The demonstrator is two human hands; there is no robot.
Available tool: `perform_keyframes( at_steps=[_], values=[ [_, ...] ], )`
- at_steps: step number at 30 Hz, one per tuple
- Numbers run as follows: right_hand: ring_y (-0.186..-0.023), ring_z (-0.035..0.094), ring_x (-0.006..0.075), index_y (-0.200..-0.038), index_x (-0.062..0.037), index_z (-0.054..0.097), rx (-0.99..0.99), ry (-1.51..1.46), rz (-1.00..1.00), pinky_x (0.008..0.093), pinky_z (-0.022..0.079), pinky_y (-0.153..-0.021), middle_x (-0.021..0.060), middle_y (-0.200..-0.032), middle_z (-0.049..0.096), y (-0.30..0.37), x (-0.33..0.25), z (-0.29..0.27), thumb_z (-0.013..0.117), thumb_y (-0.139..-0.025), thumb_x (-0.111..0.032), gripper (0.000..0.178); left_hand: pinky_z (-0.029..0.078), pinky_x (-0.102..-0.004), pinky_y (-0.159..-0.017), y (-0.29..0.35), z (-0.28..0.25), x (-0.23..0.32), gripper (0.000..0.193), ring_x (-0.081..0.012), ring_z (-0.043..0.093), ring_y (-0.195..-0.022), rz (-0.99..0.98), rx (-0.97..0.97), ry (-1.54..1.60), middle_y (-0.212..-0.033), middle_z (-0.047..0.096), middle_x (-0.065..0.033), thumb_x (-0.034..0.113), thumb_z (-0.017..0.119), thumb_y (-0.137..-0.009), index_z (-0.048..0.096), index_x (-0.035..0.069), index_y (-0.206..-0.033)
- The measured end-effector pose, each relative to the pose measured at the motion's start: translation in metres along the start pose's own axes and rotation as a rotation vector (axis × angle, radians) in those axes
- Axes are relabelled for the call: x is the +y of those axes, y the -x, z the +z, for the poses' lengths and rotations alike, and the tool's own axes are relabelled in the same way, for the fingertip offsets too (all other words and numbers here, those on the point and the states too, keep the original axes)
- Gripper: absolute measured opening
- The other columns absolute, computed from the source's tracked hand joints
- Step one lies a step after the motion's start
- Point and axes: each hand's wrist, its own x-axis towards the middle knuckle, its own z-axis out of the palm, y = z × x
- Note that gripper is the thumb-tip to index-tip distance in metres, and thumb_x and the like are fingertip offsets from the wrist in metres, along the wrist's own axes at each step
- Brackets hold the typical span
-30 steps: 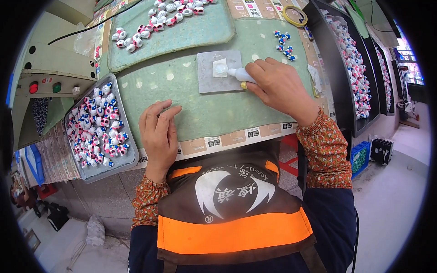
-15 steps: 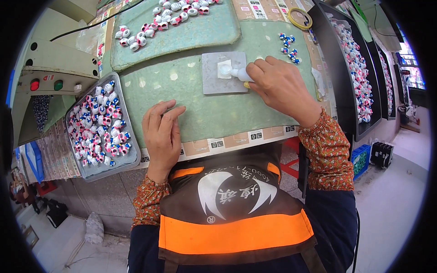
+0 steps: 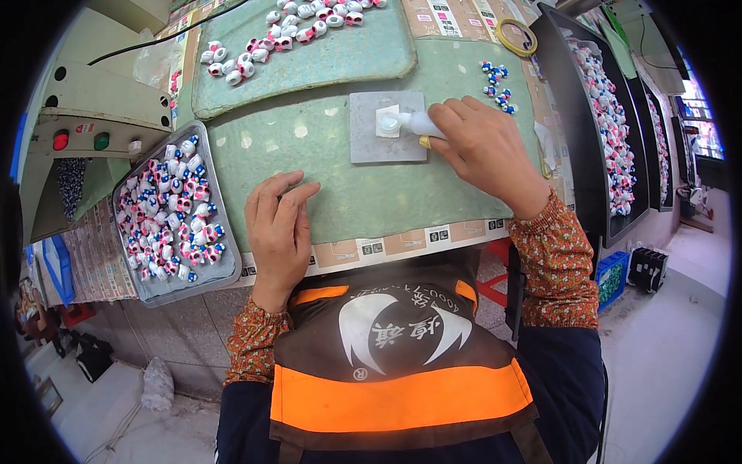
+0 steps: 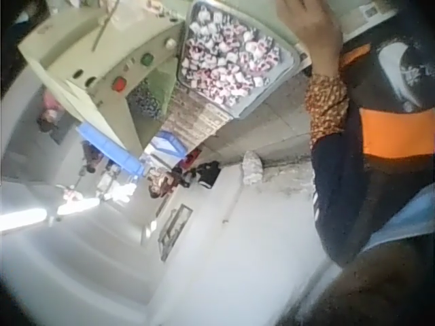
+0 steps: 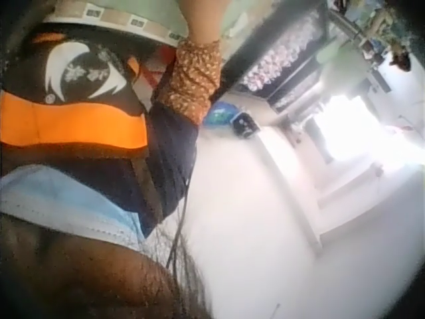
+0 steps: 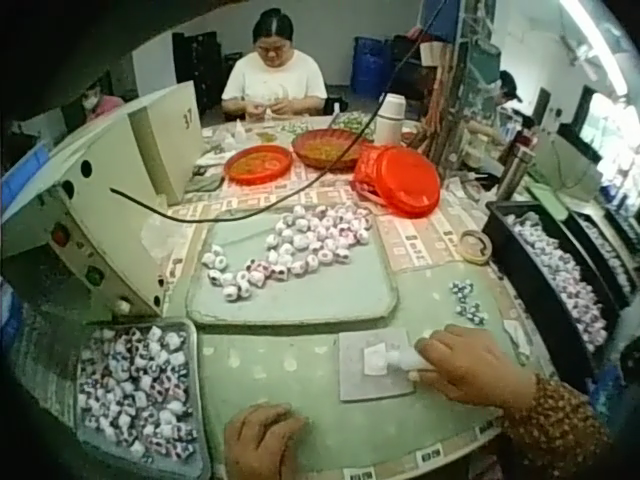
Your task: The person assembles small toy figurines by gluing blue toy parts onto pink and white toy figures with a glue bottle.
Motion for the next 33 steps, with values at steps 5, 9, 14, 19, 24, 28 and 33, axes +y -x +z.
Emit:
perform_keyframes(
  at_steps=[5,9,14,19,24,28,33],
  values=[
    [-0.087,0.064,0.027,-0.117,-0.0055,0.06,0.082,-0.453,0.148,0.036,0.05,-0.077,0.0141,-0.098,0.064,0.008,0.02,0.013,0.068,-0.085,-0.012,0.033,0.044,-0.043,-0.099,-0.001,0.0,0.001,0.029,-0.0324,0.056,-0.116,0.008,0.006,0.015,-0.12,0.064,-0.0082,-0.002,0.061,-0.085,0.069,0.011,-0.11],
    [-0.088,0.062,0.0161,-0.12,-0.0043,0.059,0.04,-0.719,0.272,0.0303,0.049,-0.079,0.0084,-0.1,0.064,0.002,0.031,0.01,0.067,-0.087,-0.01,0.035,0.044,-0.0434,-0.099,-0.004,-0.003,0.002,0.029,-0.033,0.056,-0.115,0.007,0.001,0.012,-0.12,0.064,-0.009,-0.002,0.061,-0.085,0.069,0.01,-0.11],
    [-0.089,0.055,0.0086,-0.112,-0.002,0.063,0.157,-0.996,0.37,0.0261,0.045,-0.079,-0.0004,-0.101,0.06,-0.023,0.057,0.021,0.074,-0.087,-0.015,0.03,0.044,-0.0437,-0.098,-0.007,-0.004,0.005,0.028,-0.0338,0.057,-0.113,0.03,0.012,0.024,-0.119,0.064,-0.0102,-0.003,0.06,-0.084,0.068,0.009,-0.109],
    [-0.073,0.051,0.0083,-0.101,0.0,0.066,0.452,-0.976,0.527,0.026,0.043,-0.066,-0.0005,-0.081,0.056,-0.062,0.116,0.045,0.079,-0.079,-0.018,0.032,0.043,-0.0441,-0.097,-0.004,-0.007,0.008,0.027,-0.0336,0.057,-0.112,0.016,-0.044,0.002,-0.116,0.063,-0.011,-0.003,0.06,-0.084,0.067,0.008,-0.108],
    [-0.082,0.063,0.0247,-0.101,0.0016,0.067,0.521,-0.573,0.642,0.0361,0.05,-0.076,0.014,-0.089,0.065,-0.1,0.164,0.056,0.079,-0.073,-0.022,0.038,0.041,-0.0442,-0.098,0.0,-0.004,0.008,0.026,-0.0327,0.056,-0.113,0.035,-0.046,-0.008,-0.116,0.063,-0.0106,-0.001,0.06,-0.085,0.066,0.009,-0.108],
    [-0.096,0.066,0.0373,-0.11,0.0013,0.067,0.535,-0.325,0.754,0.0432,0.052,-0.086,0.0227,-0.103,0.067,-0.118,0.19,0.063,0.074,-0.075,-0.024,0.044,0.04,-0.0441,-0.097,-0.005,-0.003,0.01,0.024,-0.0323,0.056,-0.112,0.029,-0.049,0.001,-0.115,0.063,-0.0102,0.001,0.06,-0.086,0.066,0.009,-0.108],
    [-0.102,0.064,0.0404,-0.113,0.0002,0.065,0.628,-0.327,0.775,0.0469,0.051,-0.09,0.0252,-0.107,0.066,-0.129,0.205,0.067,0.071,-0.077,-0.019,0.041,0.04,-0.0441,-0.098,-0.009,-0.002,0.009,0.025,-0.0322,0.056,-0.112,0.031,-0.047,0.002,-0.115,0.063,-0.0102,0.0,0.06,-0.085,0.066,0.009,-0.108]
  ],
)
